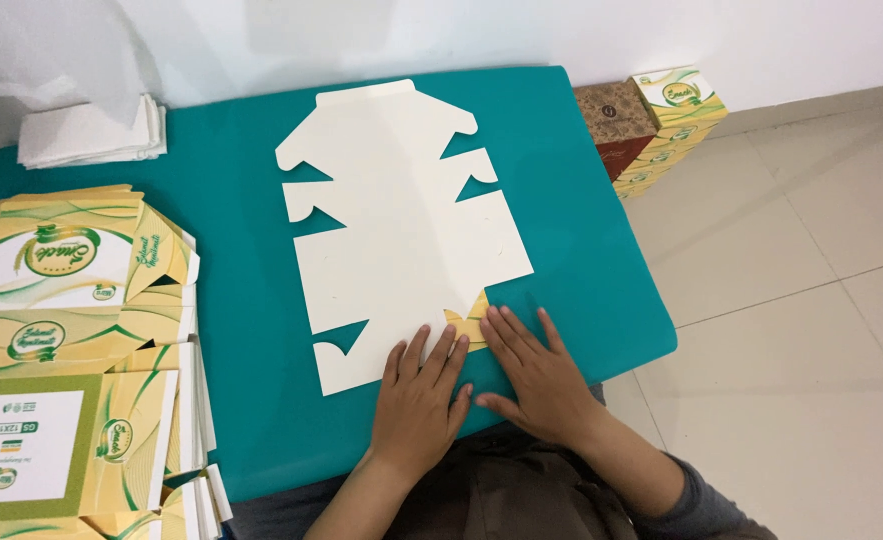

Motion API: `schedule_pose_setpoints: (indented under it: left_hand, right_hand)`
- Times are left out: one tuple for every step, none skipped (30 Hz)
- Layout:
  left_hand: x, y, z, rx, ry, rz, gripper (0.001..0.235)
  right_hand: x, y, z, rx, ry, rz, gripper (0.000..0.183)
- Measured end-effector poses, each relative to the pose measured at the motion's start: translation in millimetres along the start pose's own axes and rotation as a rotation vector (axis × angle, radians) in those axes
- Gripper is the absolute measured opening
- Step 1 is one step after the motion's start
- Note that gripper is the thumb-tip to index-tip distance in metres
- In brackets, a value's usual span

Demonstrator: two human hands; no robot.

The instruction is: The person assembles a flat, pre-cut cardboard box on a teal table. They fold the cardboard along the scored lines to form the box shape, insert a white paper insert into the bottom, and close the flaps to complete the box.

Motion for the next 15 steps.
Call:
schedule_pose_setpoints:
  left_hand:
    - [0,0,0,0.000,0.002,0.001,0.055]
    - [-1,0,-1,-0.001,0.003,0.003,0.054]
    - [-1,0,-1,-0.002,0.006,0.005,0.054]
    - [-1,0,-2,0.002,0.008,0.007,0.054]
    - [-2,0,-1,0.001,0.008,0.006,0.054]
    - [0,0,-1,-0.003,0.010,0.006,0.054]
    - [1,-2,-1,-0.018,0.006,0.027,0.057]
    - [2,-4,0,-0.033,0.003,0.048,0.060]
    - [1,-4,0,-0.038,0.005,0.039,0.060]
    - [-1,-6,1,-0.052,0.021,0.086,0.062]
    - [-3,-7,1,-0.064,0.037,0.130,0.064]
    - [-6,-8,3,-0.066,0.041,0.120,0.064]
    - [-9,-10,5,-0.088,0.049,0.177,0.063]
    - [-11,-12,6,-0.110,0.057,0.234,0.063]
    - [-13,-14,10,-0.110,0.062,0.229,0.063]
  right_hand:
    - [-2,-2,6,-0.003,-0.009,-0.011,0.094]
    - [-5,-4,11,-0.005,-0.017,-0.021,0.093]
    - [-6,-5,13,-0.007,-0.019,-0.018,0.093]
    - [-7,-5,15,0.004,-0.018,-0.017,0.091]
    - [-8,-6,17,0.012,-0.017,-0.020,0.089]
    - [-9,-7,12,0.007,-0.019,-0.020,0.089]
    - [-13,-4,7,0.052,0.028,-0.096,0.075]
    - [-18,0,2,0.096,0.073,-0.171,0.063]
    - [-15,1,-5,0.088,0.078,-0.176,0.063]
    - [-18,4,-11,0.106,0.134,-0.142,0.061]
    - [-20,7,-17,0.124,0.193,-0.109,0.059]
    - [-17,7,-20,0.118,0.201,-0.113,0.059]
    - [-14,15,-21,0.179,0.218,-0.144,0.060]
    - [-10,23,-23,0.240,0.233,-0.175,0.062]
    - [-12,25,-21,0.234,0.239,-0.176,0.062]
Point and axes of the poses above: each hand's wrist, its own z-axis away from the middle knuckle, its own x-axis out of the palm, y = z × x, the point moved 10 cm from there along -z, towards the middle knuckle, and after that the axes turned 2 degrees about y, right-handed, at the moved point
